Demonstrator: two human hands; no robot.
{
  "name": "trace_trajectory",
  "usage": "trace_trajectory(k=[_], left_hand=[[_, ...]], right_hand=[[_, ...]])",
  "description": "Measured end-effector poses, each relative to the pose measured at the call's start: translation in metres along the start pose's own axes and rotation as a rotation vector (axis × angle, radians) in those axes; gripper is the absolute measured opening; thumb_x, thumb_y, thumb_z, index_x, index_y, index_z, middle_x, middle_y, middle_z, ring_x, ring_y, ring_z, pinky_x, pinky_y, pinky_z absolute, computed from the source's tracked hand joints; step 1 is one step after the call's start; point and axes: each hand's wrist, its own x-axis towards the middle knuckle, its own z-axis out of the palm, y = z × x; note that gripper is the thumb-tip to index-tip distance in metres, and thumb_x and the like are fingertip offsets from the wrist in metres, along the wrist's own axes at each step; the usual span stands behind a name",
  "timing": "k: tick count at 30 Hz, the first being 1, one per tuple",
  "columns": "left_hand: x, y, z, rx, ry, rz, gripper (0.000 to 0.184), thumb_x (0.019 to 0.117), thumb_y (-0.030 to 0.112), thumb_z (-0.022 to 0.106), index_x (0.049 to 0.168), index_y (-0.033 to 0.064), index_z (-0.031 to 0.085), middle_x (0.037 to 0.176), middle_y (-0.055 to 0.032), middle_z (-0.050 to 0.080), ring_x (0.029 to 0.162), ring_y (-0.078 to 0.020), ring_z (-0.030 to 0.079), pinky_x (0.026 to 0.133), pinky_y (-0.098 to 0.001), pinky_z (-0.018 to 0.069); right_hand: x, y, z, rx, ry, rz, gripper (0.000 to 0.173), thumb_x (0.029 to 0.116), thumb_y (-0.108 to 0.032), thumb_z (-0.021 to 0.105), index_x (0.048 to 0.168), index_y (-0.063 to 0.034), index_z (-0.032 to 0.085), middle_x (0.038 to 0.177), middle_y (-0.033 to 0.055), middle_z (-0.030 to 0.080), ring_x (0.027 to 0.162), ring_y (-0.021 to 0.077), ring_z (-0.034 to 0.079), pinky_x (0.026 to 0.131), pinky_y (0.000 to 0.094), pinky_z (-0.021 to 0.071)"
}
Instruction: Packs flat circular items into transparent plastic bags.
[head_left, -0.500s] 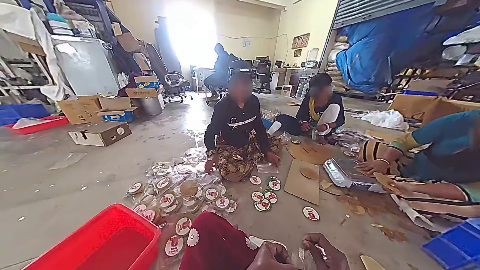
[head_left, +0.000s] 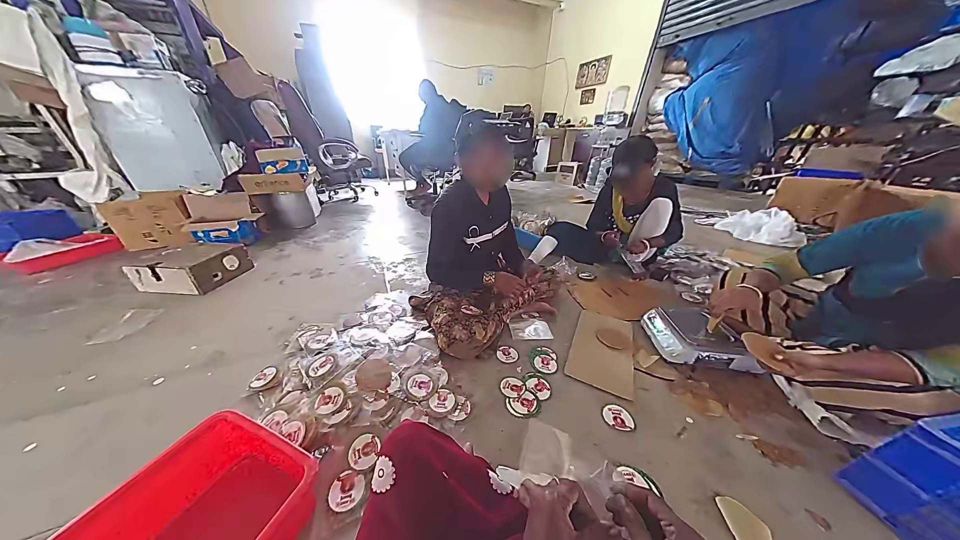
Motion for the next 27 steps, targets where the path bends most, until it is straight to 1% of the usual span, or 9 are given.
trace_trajectory(k=[4,7,9,13,15,19,22,25,27], left_hand=[[0.01,0.001,-0.012,0.021,0.089,-0.004,0.014,0.089,0.009,0.068,0.086,-0.0038,0.064,0.073,-0.0127,0.063,0.066,-0.0213,0.063,0.064,-0.0376,0.0538],[0.013,0.004,-0.01,0.111,0.071,0.116,0.017,0.0896,0.002,0.062,0.105,-0.004,0.068,0.073,-0.0129,0.064,0.062,-0.0223,0.063,0.06,-0.0395,0.0551],[0.014,0.007,-0.007,0.16,0.052,0.152,0.022,0.089,0.001,0.061,0.109,-0.0023,0.07,0.074,-0.0145,0.067,0.063,-0.0262,0.065,0.061,-0.0438,0.0561],[0.017,0.007,-0.001,0.209,0.098,0.165,0.019,0.088,0.001,0.063,0.104,-0.0012,0.073,0.072,-0.0146,0.068,0.062,-0.0274,0.067,0.06,-0.0457,0.0573],[0.017,0.01,-0.002,0.204,0.091,0.127,0.021,0.0908,0.002,0.06,0.108,-0.0018,0.072,0.076,-0.0155,0.069,0.066,-0.0285,0.068,0.065,-0.0469,0.0579],[0.017,0.01,-0.006,0.218,0.133,0.156,0.02,0.0942,0.006,0.059,0.108,-0.0026,0.071,0.075,-0.0145,0.068,0.064,-0.0262,0.067,0.063,-0.0446,0.0574],[0.011,0.014,-0.002,0.297,0.084,0.195,0.02,0.0906,0.006,0.066,0.107,-0.0035,0.071,0.081,-0.0179,0.072,0.072,-0.032,0.073,0.068,-0.0503,0.0604],[-0.002,0.018,0.012,0.32,0.07,0.304,0.02,0.0883,0.007,0.067,0.103,-0.0058,0.072,0.082,-0.0193,0.073,0.075,-0.0333,0.074,0.068,-0.0505,0.0611],[-0.013,0.022,0.022,0.321,0.078,0.388,0.02,0.0866,0.004,0.069,0.103,-0.0069,0.073,0.08,-0.0195,0.073,0.069,-0.0323,0.073,0.063,-0.0471,0.0609]], right_hand=[[0.0,0.019,-0.02,-0.098,-0.006,0.016,0.024,0.0947,-0.011,0.067,0.11,0.0067,0.069,0.089,0.0155,0.073,0.077,0.0222,0.071,0.075,0.0444,0.0592],[-0.003,0.015,-0.015,-0.139,0.019,-0.055,0.029,0.0934,-0.01,0.069,0.116,0.0074,0.067,0.094,0.0176,0.073,0.081,0.0251,0.072,0.076,0.0455,0.0601],[-0.009,0.002,-0.007,-0.147,0.094,-0.206,0.032,0.0913,-0.006,0.068,0.119,0.0097,0.063,0.103,0.0201,0.07,0.086,0.0227,0.07,0.077,0.0371,0.0602],[-0.028,-0.026,0.009,0.101,0.089,-0.399,0.014,0.096,-0.003,0.06,0.104,0.0068,0.065,0.1,0.0115,0.07,0.093,0.0071,0.067,0.086,0.0238,0.0576],[-0.033,-0.029,0.016,0.174,0.033,-0.308,0.018,0.0949,0.001,0.056,0.107,0.0098,0.065,0.104,0.0125,0.068,0.097,0.006,0.066,0.09,0.0229,0.0567],[-0.032,-0.044,0.013,0.239,-0.109,0.019,0.041,0.101,-0.003,0.054,0.135,0.0192,0.049,0.129,0.0268,0.062,0.114,0.0138,0.066,0.099,0.0259,0.053],[-0.03,-0.051,0.014,0.559,-0.193,0.203,0.045,0.1044,-0.01,0.046,0.141,0.0145,0.041,0.132,0.0149,0.06,0.117,0.0072,0.062,0.102,0.0254,0.0511],[-0.027,-0.044,0.016,0.82,-0.168,0.231,0.051,0.1079,-0.041,0.044,0.139,-0.0011,0.047,0.123,-0.0005,0.067,0.114,0.0051,0.064,0.103,0.0274,0.0518],[-0.019,-0.041,0.018,0.946,-0.101,0.243,0.057,0.1061,-0.051,0.043,0.14,-0.0071,0.05,0.12,-0.0005,0.072,0.11,0.0105,0.069,0.097,0.0315,0.0571]])
